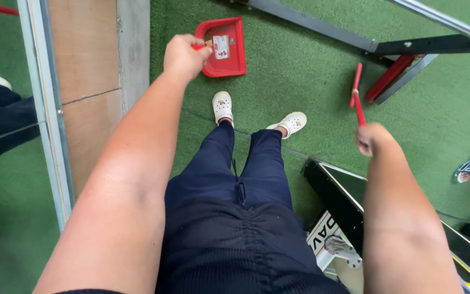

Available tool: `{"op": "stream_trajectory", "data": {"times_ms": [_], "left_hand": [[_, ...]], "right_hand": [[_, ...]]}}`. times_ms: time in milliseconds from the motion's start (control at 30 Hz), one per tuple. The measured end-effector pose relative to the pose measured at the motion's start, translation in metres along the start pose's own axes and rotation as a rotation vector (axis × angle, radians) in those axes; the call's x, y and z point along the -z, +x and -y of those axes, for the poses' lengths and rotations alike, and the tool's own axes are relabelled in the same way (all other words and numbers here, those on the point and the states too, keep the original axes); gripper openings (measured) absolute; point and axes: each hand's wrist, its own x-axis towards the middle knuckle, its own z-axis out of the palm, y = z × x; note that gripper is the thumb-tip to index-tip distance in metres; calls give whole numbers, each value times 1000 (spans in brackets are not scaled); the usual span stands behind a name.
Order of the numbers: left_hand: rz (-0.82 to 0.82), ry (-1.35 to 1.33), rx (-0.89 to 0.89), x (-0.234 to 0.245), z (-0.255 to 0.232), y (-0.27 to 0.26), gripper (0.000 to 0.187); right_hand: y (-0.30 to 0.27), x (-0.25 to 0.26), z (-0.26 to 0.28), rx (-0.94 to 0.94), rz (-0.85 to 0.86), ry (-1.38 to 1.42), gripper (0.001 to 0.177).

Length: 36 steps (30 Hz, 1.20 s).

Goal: Sweeping the gym floor using a broom and dustpan.

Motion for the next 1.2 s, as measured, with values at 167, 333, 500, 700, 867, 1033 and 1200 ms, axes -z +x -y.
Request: {"op": "stream_trajectory", "data": {"times_ms": [167, 333, 500, 700, 867, 1033, 1200], "left_hand": [[15, -57, -72, 24, -23, 35, 23], [-33, 2, -125, 3, -16, 39, 25], [-118, 123, -235, -11, -22, 28, 29], [-80, 62, -78, 12, -33, 11, 31], [-75, 60, -58, 6, -22, 19, 31], [-127, 95, -127, -7, -15, 20, 30], [-144, 110, -129, -15, -19, 17, 29]], "right_hand": [[-95, -72, 131, 258, 45, -329, 27], [-126, -189, 143, 534, -49, -698, 38], [-204, -165, 103, 653, -103, -767, 65], [-192, -63, -1, 549, -111, -644, 71], [-188, -7, -23, 184, -155, -433, 62], [-61, -10, 19, 165, -106, -417, 38], [-120, -137, 151, 361, -22, -457, 29]]}}
